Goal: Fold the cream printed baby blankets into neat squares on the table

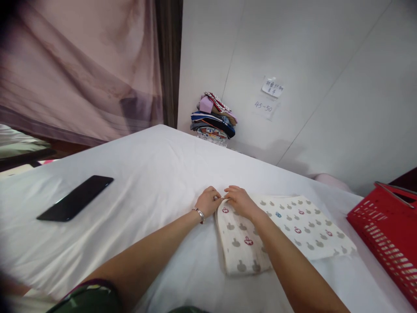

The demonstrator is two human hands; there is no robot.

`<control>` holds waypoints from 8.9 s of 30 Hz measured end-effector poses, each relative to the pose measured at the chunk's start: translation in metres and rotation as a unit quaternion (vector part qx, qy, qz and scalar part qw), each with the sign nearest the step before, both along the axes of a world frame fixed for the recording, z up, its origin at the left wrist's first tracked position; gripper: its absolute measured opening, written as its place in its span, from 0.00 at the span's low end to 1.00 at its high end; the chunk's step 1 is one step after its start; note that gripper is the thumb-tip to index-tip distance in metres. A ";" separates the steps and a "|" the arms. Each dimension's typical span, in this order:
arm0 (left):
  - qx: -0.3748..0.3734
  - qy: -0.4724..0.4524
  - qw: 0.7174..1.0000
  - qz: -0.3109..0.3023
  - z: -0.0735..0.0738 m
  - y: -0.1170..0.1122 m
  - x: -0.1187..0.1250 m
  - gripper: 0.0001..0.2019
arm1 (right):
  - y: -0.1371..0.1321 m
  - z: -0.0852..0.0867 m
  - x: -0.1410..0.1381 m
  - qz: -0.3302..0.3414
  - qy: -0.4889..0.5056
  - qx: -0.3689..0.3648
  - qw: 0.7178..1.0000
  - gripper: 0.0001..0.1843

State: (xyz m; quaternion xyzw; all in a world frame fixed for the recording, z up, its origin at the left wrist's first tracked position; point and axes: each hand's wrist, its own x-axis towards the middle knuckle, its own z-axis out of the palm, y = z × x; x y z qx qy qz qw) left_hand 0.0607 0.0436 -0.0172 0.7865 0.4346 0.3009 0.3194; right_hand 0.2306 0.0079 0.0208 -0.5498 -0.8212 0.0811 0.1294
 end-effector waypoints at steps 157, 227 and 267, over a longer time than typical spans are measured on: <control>0.073 0.145 0.987 -0.017 -0.004 -0.002 0.000 0.12 | -0.013 0.002 0.121 -0.193 -0.004 -0.127 0.973 0.13; 0.072 0.131 0.989 -0.021 -0.004 -0.002 0.001 0.13 | -0.015 -0.004 0.102 -0.219 0.136 0.010 0.966 0.13; 0.073 0.106 0.992 -0.007 -0.004 0.003 0.001 0.14 | 0.003 -0.047 0.108 -0.237 0.100 0.020 0.966 0.09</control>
